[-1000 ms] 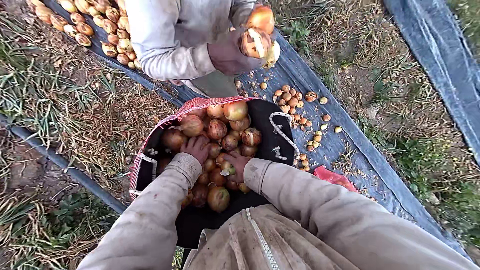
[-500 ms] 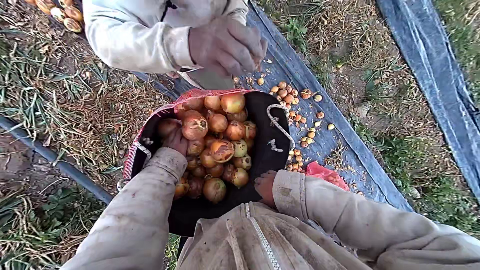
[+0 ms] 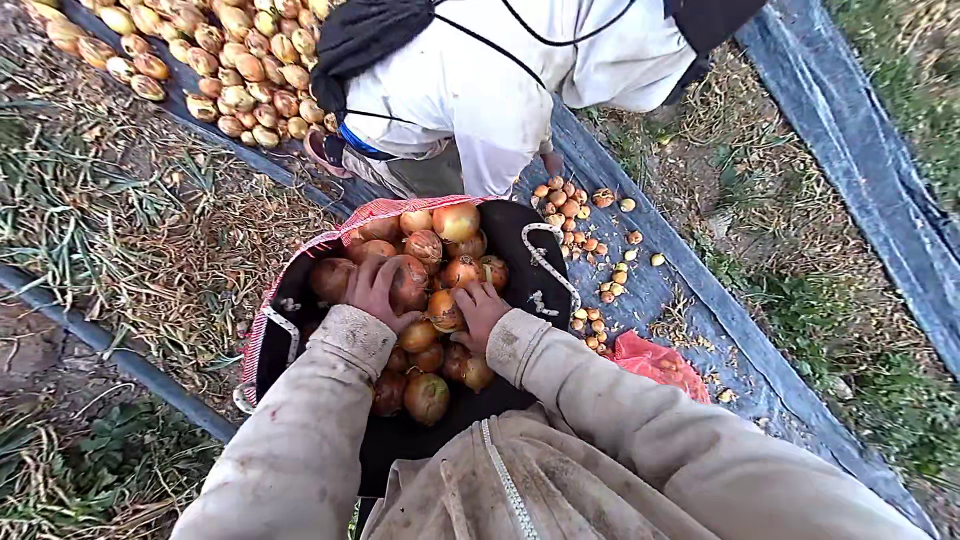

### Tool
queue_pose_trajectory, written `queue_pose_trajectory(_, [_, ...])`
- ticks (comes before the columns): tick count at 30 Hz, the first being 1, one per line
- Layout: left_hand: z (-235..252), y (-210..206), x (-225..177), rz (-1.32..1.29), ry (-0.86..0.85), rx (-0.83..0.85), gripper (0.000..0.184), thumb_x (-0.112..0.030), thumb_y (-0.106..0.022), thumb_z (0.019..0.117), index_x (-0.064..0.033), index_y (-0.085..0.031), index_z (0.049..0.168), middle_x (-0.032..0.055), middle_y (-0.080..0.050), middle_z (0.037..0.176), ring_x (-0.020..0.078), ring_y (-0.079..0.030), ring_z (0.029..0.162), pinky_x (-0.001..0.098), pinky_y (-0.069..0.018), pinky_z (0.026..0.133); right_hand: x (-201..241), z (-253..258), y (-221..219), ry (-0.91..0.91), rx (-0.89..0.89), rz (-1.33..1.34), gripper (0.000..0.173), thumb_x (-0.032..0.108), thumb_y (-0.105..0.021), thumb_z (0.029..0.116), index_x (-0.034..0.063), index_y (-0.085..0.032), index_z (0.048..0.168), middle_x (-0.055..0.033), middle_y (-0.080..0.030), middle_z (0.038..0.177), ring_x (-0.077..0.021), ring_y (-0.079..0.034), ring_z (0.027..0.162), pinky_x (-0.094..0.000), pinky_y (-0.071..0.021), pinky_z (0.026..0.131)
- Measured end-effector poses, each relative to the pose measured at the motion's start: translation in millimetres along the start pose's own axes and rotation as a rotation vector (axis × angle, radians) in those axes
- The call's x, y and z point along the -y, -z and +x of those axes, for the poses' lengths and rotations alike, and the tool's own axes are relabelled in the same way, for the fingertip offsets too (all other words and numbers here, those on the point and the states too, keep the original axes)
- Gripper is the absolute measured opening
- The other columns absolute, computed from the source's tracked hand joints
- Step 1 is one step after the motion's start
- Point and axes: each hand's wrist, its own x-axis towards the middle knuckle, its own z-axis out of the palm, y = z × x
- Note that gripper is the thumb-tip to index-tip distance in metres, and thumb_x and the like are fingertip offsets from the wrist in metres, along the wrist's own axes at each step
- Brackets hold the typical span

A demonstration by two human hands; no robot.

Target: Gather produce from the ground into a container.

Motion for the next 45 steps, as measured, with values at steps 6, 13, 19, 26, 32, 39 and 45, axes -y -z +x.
queue_pose_trajectory(6, [35.5, -10.7, -34.5, 0.09, 0.18, 0.375, 0.087, -0.017, -0.086, 0.0804, -0.0255, -0.043, 0.156, 0.0196, -0.032, 0.164, 0.0477, -0.041, 0.143, 0.0639, -0.045, 0.105, 5.9, 26.7, -0.8, -0.036, 0.069, -0.069, 0.098, 0.018, -0.088, 0.0793, 0.0131, -0.033, 0.161, -0.0202, -0.035, 0.161, -0.0481, -0.031, 0.148, -0.0592, -0.0482, 0.106])
queue_pose_trajectory(13, [-8.7, -21.6, -6.0, -0.329, 0.006, -0.18, 0.089, -0.02, -0.096, 0.0573, 0.001, -0.059, 0.135, 0.0281, -0.06, 0.136, 0.0426, -0.063, 0.122, 0.0576, -0.0504, 0.104, -23.4, -18.1, -3.9, -0.061, -0.124, 0.355, 0.102, 0.034, -0.1, 0.0594, 0.0016, -0.052, 0.143, -0.0233, -0.054, 0.144, -0.0368, -0.059, 0.128, -0.0546, -0.0502, 0.106])
queue_pose_trajectory(19, [-44.2, -21.2, 0.4, -0.532, 0.253, -0.388, 0.097, -0.023, -0.089, 0.0631, 0.0054, -0.045, 0.145, 0.0292, -0.06, 0.135, 0.0342, -0.063, 0.123, 0.0472, -0.0486, 0.108, -3.5, 26.8, 40.1, 0.209, -0.356, 0.495, 0.105, 0.03, -0.099, 0.0574, 0.0006, -0.049, 0.146, -0.0204, -0.046, 0.155, -0.0322, -0.048, 0.141, -0.0475, -0.0413, 0.117])
queue_pose_trajectory(26, [-89.2, -29.0, 6.2, -0.573, 0.345, -0.409, 0.099, -0.025, -0.086, 0.0626, 0.007, -0.042, 0.146, 0.0292, -0.059, 0.133, 0.0282, -0.063, 0.119, 0.0414, -0.0502, 0.104, 30.6, 59.1, 45.9, 0.299, -0.084, 0.095, 0.101, 0.042, -0.096, 0.0636, 0.0092, -0.052, 0.148, -0.011, -0.041, 0.161, -0.0324, -0.035, 0.151, -0.0638, -0.0393, 0.11])
queue_pose_trajectory(32, [-104.9, -20.7, 7.4, -0.192, 0.259, -0.002, 0.086, -0.018, -0.096, 0.0627, -0.0023, -0.059, 0.139, 0.0302, -0.053, 0.144, 0.0481, -0.056, 0.13, 0.0614, -0.0478, 0.106, -2.7, 25.0, 5.0, 0.217, -0.02, 0.281, 0.098, 0.032, -0.098, 0.0595, 0.0089, -0.053, 0.144, -0.0206, -0.066, 0.129, -0.0372, -0.066, 0.117, -0.0593, -0.053, 0.1])
queue_pose_trajectory(39, [-95.8, -16.6, -11.0, 0.226, 0.151, 0.739, 0.067, -0.011, -0.068, 0.0932, -0.0287, -0.048, 0.154, 0.0154, -0.032, 0.166, 0.048, -0.031, 0.149, 0.0673, -0.0386, 0.109, 10.3, -5.8, -13.7, -0.066, 0.285, 0.017, 0.101, 0.019, -0.091, 0.0741, 0.0045, -0.036, 0.157, -0.0215, -0.039, 0.159, -0.0434, -0.049, 0.137, -0.0565, -0.044, 0.111])
queue_pose_trajectory(45, [-75.1, -14.2, -16.6, 0.198, 0.356, 0.836, 0.084, -0.03, -0.079, 0.0899, -0.0285, -0.034, 0.161, 0.0193, -0.028, 0.166, 0.0471, -0.038, 0.145, 0.0612, -0.0387, 0.113, 22.1, 6.1, -44.5, -0.258, 0.351, 0.086, 0.108, 0.02, -0.086, 0.084, 0.0008, -0.015, 0.163, -0.0291, -0.022, 0.164, -0.047, -0.052, 0.134, -0.0559, -0.046, 0.109])
